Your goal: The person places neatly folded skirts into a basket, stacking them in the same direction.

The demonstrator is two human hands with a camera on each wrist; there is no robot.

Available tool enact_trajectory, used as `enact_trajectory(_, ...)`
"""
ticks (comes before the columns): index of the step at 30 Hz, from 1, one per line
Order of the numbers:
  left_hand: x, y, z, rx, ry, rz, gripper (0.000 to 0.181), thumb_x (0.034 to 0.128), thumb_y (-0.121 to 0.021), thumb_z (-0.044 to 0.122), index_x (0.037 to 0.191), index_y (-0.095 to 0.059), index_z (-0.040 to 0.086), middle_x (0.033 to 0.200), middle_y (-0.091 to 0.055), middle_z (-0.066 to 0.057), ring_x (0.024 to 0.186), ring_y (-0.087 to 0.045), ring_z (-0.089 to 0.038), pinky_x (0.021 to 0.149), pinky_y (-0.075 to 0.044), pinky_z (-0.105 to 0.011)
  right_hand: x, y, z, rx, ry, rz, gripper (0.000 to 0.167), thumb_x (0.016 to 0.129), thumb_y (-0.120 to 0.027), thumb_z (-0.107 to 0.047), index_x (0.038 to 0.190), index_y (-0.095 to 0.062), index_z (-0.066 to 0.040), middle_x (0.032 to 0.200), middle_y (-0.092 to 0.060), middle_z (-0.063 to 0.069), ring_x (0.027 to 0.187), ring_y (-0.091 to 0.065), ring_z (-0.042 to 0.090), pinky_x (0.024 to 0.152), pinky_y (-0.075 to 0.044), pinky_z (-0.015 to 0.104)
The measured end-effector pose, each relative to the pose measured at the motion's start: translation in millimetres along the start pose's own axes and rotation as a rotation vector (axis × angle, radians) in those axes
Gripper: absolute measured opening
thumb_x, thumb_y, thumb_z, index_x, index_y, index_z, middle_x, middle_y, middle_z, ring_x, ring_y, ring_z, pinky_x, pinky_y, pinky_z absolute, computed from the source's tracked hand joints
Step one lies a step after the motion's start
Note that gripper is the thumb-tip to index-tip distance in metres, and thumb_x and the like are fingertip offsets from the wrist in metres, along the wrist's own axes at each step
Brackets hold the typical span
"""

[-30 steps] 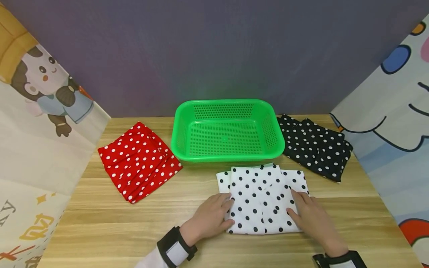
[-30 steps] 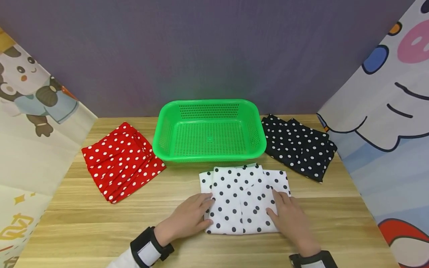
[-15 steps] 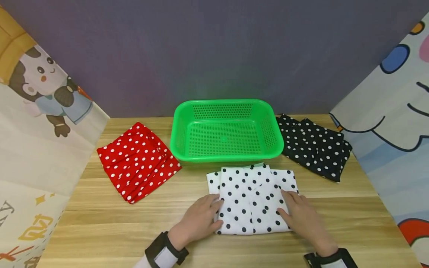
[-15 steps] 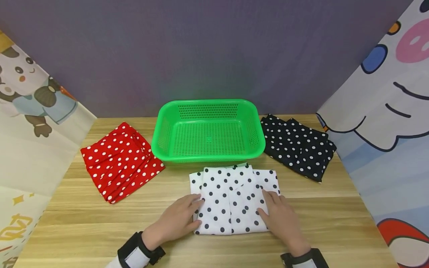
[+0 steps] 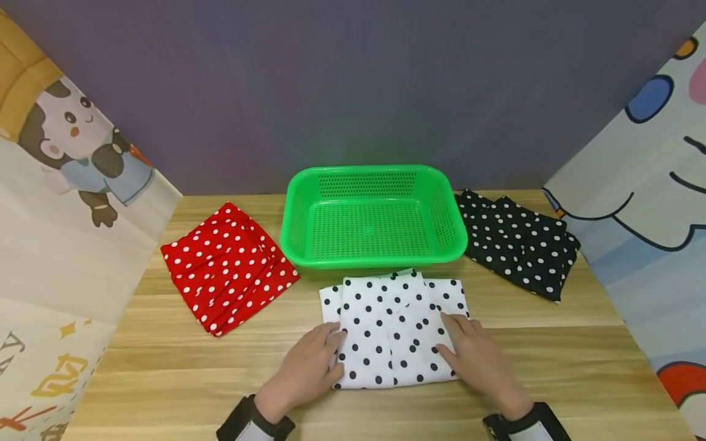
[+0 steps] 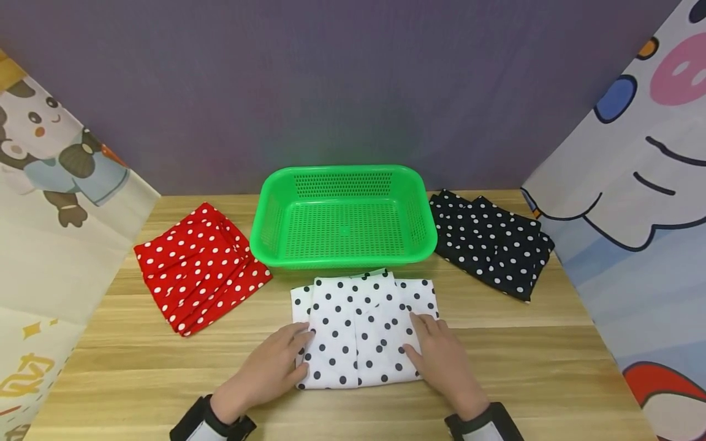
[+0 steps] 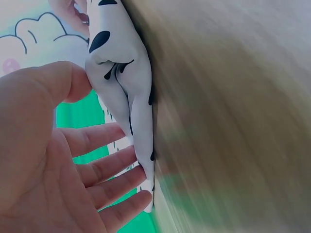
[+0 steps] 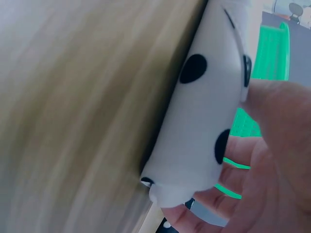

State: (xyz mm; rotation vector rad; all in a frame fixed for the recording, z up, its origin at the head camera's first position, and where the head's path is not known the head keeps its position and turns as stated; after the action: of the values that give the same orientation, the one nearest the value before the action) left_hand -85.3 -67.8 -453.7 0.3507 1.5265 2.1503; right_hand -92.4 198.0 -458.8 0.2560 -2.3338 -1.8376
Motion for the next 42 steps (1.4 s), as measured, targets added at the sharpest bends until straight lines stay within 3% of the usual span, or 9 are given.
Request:
enact_trajectory(14,-13.9,10.3,-25.0,-0.025,0.082,0.051,0.046,0.0807,-0.059,0.022,0.123,-0.055,0.003,0.133,-0.046,-0.016,0.124,-0.043,-0.029,0.103,-0.035,-0.042,14.3,-9,-27,0.0,0.047,-0.028,0.061,0.083,-0.063,-0.039,0.131,-0.049,-0.003,0.123,-0.053,0.015,0.108,-0.052,0.032,0.088,-0.046,0.047)
enact_trajectory(23,-17.8,12.8,-34.2,-0.008,0.099,0.071,0.045,0.0794,-0.059,0.019,0.12,-0.056,0.002,0.131,-0.048,-0.014,0.123,-0.045,-0.027,0.103,-0.036,-0.042,14.5,-10,-39,-0.025,0.069,-0.019,0.061,0.082,-0.064,-0.039,0.129,-0.05,-0.002,0.122,-0.054,0.015,0.106,-0.053,0.032,0.086,-0.048,0.045)
enact_trajectory(32,-10.8,20.2,-35.8,0.033,0.116,0.142,0.043,0.0797,-0.066,0.025,0.117,-0.058,0.004,0.119,-0.056,-0.01,0.109,-0.053,-0.023,0.094,-0.044,-0.04,16.7,-6,-32,0.073,-0.013,-0.029,0.057,0.084,-0.064,-0.033,0.13,-0.049,-0.002,0.124,-0.051,0.019,0.111,-0.051,0.034,0.091,-0.045,0.048)
enact_trajectory(36,-6.5,24.2,-38.5,0.03,0.178,0.177,0.05,0.077,-0.071,0.028,0.118,-0.057,0.003,0.116,-0.056,-0.012,0.102,-0.054,-0.024,0.088,-0.047,-0.039,20.4,0,-28,0.102,-0.04,0.021,0.056,0.083,-0.065,-0.029,0.127,-0.05,0.002,0.122,-0.05,0.023,0.109,-0.051,0.036,0.088,-0.045,0.05)
enact_trajectory(42,-1.2,23.5,-50.3,-0.019,0.348,0.166,0.057,0.0763,-0.073,0.032,0.121,-0.055,0.002,0.116,-0.053,-0.016,0.098,-0.053,-0.025,0.078,-0.051,-0.038,27.0,4,-21,0.092,-0.098,0.079,0.059,0.081,-0.067,-0.026,0.125,-0.049,0.009,0.117,-0.051,0.028,0.103,-0.053,0.041,0.084,-0.046,0.051)
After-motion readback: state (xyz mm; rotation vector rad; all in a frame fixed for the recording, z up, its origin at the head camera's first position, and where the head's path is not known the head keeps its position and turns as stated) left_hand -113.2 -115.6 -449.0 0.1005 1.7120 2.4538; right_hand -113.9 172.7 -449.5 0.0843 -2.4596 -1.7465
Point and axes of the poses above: each hand's wrist, its own x-axis towards the middle knuckle, its own y-axis out of the back of the hand, z = x × y, the point moved 7 cm from there along x, towards the middle knuckle
